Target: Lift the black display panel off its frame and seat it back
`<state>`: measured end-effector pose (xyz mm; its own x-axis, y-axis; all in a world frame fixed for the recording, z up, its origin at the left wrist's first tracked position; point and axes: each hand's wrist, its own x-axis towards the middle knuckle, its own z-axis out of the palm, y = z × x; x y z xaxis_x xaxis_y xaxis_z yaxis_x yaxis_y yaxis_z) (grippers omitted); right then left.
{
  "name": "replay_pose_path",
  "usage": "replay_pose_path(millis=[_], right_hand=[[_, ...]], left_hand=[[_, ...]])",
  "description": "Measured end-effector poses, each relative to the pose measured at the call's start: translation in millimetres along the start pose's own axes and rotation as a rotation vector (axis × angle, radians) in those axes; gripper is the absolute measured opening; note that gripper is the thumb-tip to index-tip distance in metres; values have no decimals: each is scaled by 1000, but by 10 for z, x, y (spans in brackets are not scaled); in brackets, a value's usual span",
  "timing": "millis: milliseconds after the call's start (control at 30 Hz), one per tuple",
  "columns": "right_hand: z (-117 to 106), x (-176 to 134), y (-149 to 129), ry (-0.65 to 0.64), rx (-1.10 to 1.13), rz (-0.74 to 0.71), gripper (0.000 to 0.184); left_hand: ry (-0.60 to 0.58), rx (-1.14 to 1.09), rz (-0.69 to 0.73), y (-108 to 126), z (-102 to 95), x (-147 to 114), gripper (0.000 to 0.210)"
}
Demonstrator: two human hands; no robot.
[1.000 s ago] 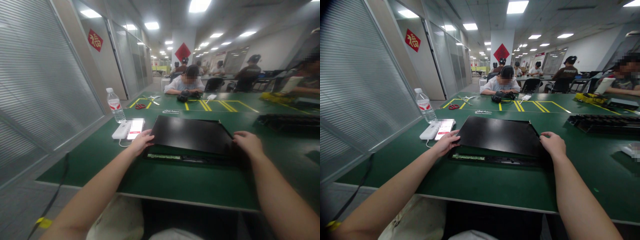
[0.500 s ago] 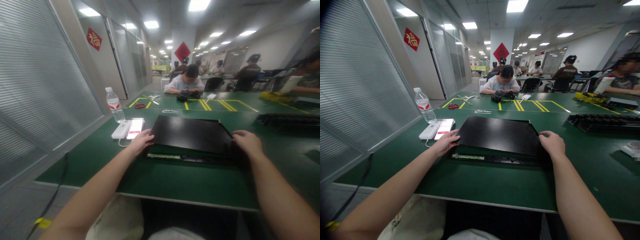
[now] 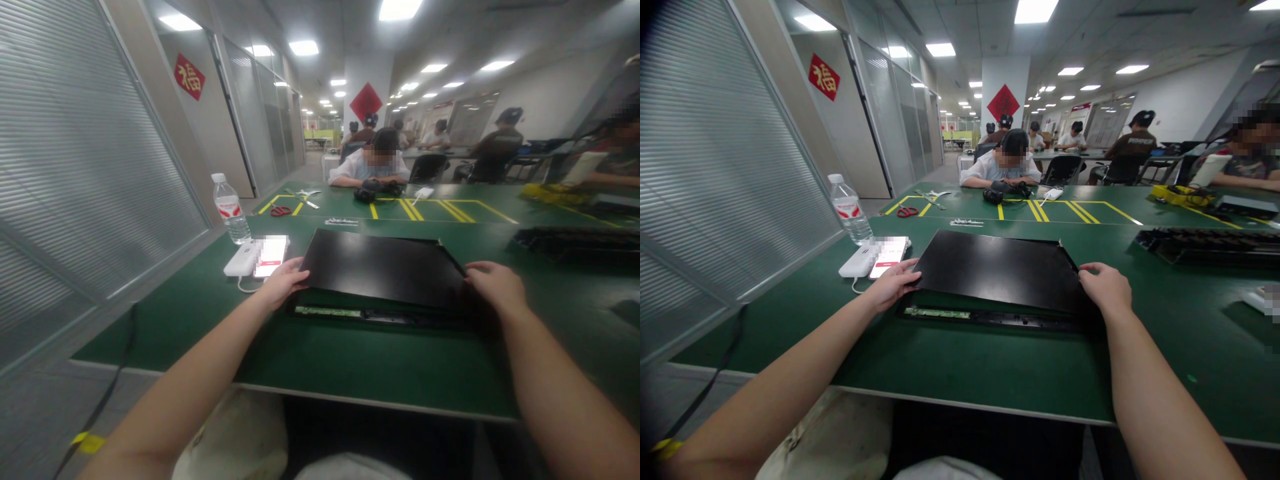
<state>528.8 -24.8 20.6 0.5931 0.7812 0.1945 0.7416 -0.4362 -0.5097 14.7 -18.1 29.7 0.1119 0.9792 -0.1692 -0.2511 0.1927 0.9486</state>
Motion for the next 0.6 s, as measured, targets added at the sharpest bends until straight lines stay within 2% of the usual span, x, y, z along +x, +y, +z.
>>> replay_pose_path(millis=[233, 433, 600], right_hand=[[-22, -8, -29, -44, -22, 27, 39], [-4, -4, -5, -7, 5, -6, 35], [14, 21, 33, -34, 1, 13, 36]], left_hand=[[20, 16, -7, 10, 16, -14, 49], [10, 18, -8, 25, 24, -27, 44], [10, 30, 15, 25, 8, -15, 37]])
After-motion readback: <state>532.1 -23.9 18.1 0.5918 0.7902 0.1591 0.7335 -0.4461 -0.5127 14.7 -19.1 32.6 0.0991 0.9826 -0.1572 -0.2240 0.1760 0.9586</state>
